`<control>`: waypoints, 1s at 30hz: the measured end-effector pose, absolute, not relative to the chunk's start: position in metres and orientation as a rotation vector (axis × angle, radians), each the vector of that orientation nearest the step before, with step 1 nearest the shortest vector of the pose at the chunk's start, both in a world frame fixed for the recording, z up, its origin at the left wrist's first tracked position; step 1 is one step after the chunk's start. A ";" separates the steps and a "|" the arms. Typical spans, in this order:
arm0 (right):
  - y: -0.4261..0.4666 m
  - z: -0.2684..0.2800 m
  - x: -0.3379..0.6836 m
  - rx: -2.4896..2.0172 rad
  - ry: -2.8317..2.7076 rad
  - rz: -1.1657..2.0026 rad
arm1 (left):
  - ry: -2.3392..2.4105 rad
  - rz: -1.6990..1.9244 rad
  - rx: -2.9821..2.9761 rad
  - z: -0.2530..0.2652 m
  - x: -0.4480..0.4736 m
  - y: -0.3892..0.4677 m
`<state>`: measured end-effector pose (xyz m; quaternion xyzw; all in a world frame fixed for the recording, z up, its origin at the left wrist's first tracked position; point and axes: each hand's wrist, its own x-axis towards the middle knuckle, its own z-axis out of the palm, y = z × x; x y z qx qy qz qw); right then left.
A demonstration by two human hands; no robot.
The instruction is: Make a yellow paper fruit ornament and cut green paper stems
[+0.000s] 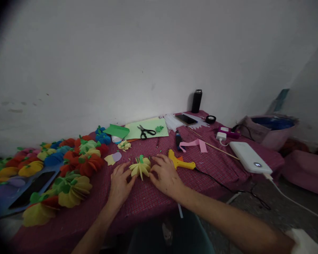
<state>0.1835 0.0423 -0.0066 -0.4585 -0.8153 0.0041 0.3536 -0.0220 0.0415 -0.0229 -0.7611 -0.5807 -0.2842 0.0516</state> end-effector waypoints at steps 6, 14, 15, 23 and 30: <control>0.061 -0.007 0.184 -1.190 -2.041 -0.017 | -1.765 -0.853 -2.332 -0.024 -0.029 0.047; 0.078 -0.017 0.180 -1.193 -2.040 0.083 | -1.773 -0.829 -2.355 -0.027 -0.034 0.052; 0.078 -0.017 0.180 -1.194 -2.047 0.106 | -1.773 -0.833 -2.361 -0.028 -0.035 0.053; 0.077 -0.013 0.177 -1.257 -1.987 0.182 | -1.777 -0.828 -2.418 -0.027 -0.040 0.059; 0.075 -0.013 0.174 -1.260 -1.976 0.212 | -1.767 -0.835 -2.453 -0.030 -0.043 0.064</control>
